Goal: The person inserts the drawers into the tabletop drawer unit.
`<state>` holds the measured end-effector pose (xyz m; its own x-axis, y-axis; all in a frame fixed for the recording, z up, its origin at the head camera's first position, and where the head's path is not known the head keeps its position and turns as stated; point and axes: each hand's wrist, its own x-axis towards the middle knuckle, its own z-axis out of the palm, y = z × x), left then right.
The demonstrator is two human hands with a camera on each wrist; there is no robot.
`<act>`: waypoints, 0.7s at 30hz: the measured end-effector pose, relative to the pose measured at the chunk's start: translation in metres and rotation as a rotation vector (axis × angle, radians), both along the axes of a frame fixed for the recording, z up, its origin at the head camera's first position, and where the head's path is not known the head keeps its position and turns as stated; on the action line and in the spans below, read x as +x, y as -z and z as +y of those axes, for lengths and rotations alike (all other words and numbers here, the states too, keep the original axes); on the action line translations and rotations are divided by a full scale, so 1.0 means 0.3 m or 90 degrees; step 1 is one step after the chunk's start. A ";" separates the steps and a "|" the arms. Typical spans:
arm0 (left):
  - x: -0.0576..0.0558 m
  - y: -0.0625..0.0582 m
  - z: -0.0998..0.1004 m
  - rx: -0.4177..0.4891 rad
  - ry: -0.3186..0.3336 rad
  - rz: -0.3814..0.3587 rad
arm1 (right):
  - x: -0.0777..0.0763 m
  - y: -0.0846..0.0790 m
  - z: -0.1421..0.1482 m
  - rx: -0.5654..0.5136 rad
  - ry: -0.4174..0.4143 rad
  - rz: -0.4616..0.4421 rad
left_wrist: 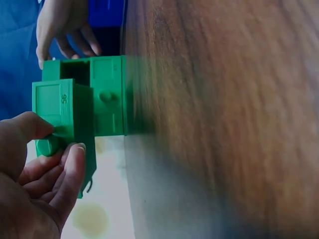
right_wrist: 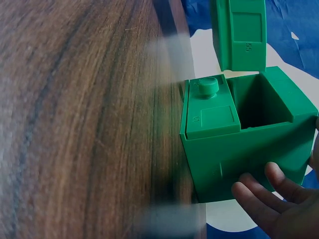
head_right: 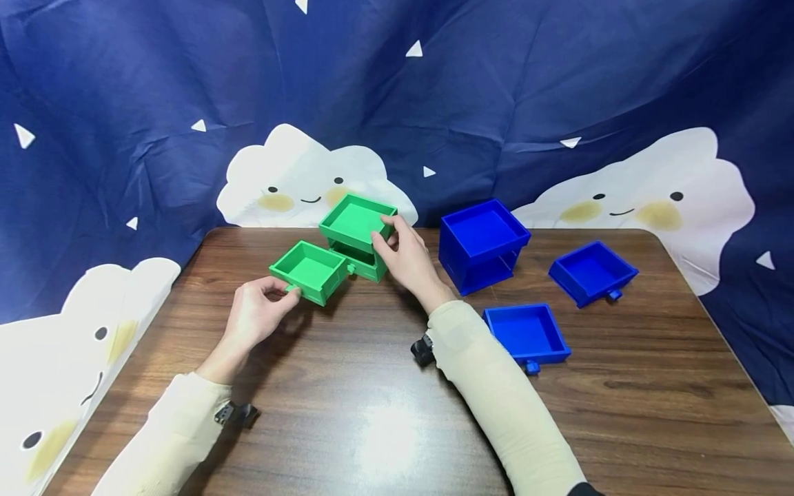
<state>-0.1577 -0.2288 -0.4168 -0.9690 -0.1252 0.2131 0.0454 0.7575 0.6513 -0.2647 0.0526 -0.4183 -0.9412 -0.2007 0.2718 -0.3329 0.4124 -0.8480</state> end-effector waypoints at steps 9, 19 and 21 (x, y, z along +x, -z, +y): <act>-0.004 -0.002 0.025 -0.004 0.007 -0.002 | -0.001 -0.001 0.000 -0.001 0.000 -0.001; -0.009 0.004 0.049 -0.002 0.017 0.008 | 0.001 -0.003 0.000 -0.002 0.000 -0.009; -0.011 0.006 0.053 0.002 0.019 0.010 | 0.001 -0.003 0.001 -0.001 0.000 -0.009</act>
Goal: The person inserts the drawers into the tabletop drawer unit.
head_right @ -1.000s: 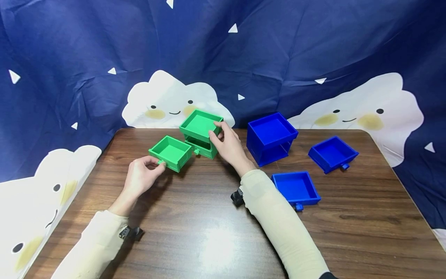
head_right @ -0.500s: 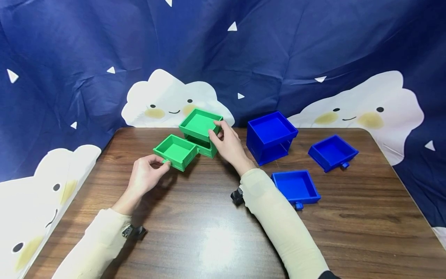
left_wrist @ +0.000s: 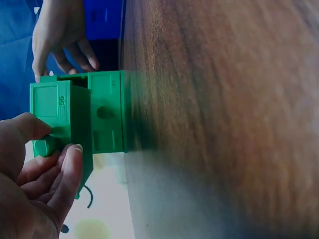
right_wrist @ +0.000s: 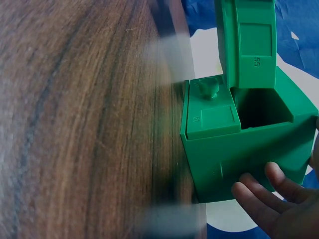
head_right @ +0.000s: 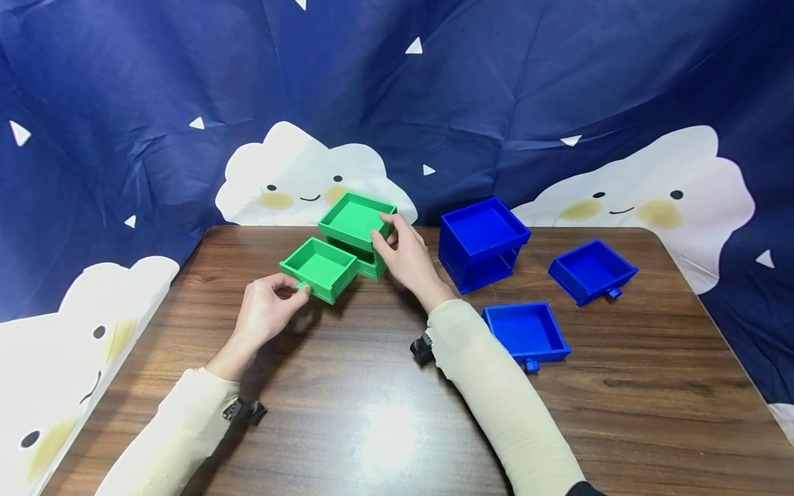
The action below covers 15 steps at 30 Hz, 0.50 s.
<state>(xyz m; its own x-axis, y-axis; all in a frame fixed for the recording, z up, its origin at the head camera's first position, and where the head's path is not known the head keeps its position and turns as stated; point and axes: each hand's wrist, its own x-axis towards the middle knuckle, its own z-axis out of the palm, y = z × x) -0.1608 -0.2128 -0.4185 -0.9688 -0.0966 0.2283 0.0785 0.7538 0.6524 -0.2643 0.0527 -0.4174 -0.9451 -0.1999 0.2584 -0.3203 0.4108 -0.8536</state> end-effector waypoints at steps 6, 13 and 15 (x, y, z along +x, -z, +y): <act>-0.003 0.005 0.012 0.009 0.004 0.007 | 0.001 -0.003 -0.002 -0.007 -0.002 -0.007; -0.005 0.003 0.030 0.020 0.011 0.009 | 0.002 0.001 0.000 -0.004 -0.004 -0.008; -0.005 0.001 0.035 0.022 0.013 0.010 | 0.003 0.002 -0.001 -0.003 -0.004 -0.006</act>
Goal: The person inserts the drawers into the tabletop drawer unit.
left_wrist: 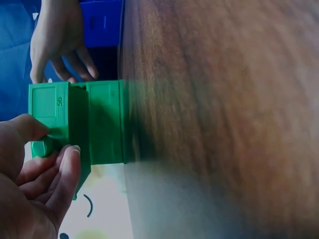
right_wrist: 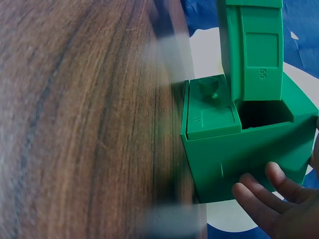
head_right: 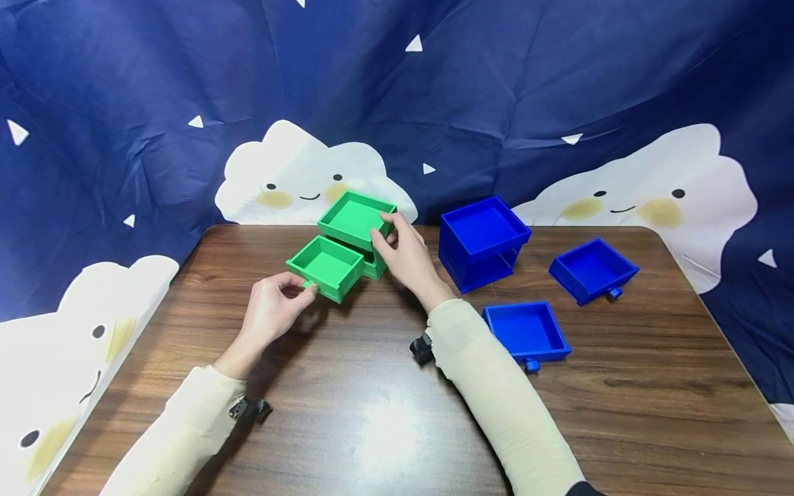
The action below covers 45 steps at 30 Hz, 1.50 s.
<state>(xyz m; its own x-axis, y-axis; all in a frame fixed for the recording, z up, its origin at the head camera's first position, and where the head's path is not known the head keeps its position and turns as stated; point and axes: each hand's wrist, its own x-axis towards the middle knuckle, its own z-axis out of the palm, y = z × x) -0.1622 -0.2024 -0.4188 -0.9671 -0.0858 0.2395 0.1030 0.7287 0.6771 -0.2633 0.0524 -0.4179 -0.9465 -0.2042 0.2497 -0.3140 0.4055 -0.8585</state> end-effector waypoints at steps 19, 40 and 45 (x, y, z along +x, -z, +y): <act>-0.014 0.003 0.021 -0.003 0.006 0.019 | -0.002 0.002 -0.002 -0.003 0.005 0.011; -0.026 -0.003 0.037 0.002 -0.004 0.017 | -0.002 0.004 -0.005 -0.006 0.010 0.012; -0.030 -0.005 0.043 0.004 -0.001 0.021 | -0.001 0.003 -0.004 -0.007 0.009 0.010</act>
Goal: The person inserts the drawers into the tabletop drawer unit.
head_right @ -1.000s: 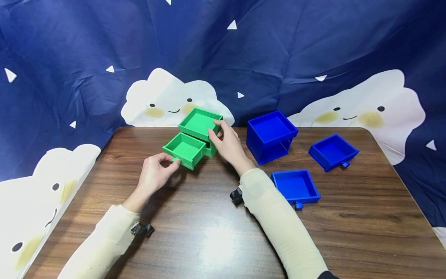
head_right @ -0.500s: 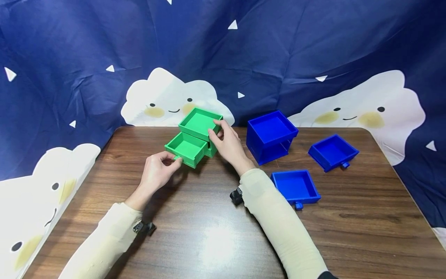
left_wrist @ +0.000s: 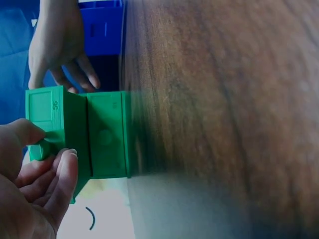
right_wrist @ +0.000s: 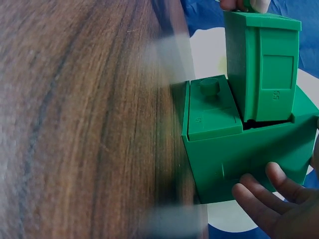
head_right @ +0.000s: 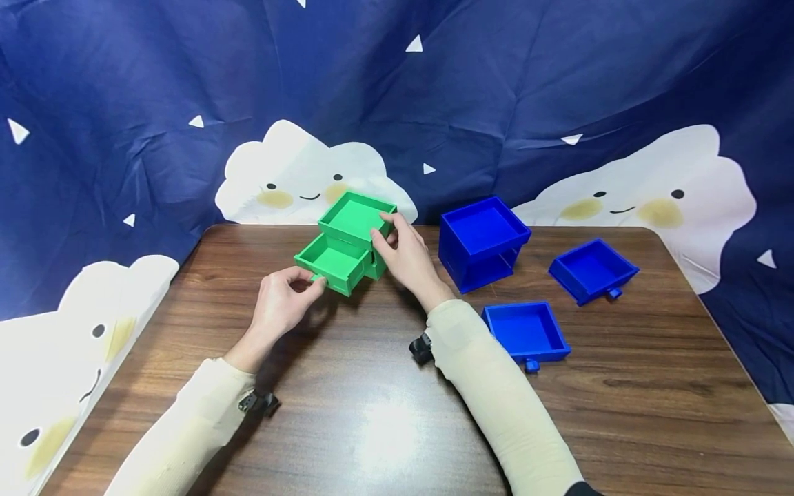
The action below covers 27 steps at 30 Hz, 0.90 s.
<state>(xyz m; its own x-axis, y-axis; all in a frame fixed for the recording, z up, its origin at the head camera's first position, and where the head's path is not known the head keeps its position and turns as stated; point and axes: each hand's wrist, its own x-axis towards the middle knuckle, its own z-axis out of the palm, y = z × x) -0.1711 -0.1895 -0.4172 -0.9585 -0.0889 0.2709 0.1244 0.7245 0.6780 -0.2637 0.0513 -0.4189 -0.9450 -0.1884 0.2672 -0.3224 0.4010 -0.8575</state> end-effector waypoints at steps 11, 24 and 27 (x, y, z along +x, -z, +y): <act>-0.019 0.010 0.015 -0.003 -0.001 0.007 | -0.001 0.002 -0.001 0.001 -0.002 0.000; -0.040 0.017 0.029 -0.005 0.002 -0.002 | 0.000 0.004 -0.003 0.002 0.000 0.003; -0.046 0.017 0.031 -0.006 0.003 -0.007 | -0.001 0.003 -0.003 0.003 0.002 0.005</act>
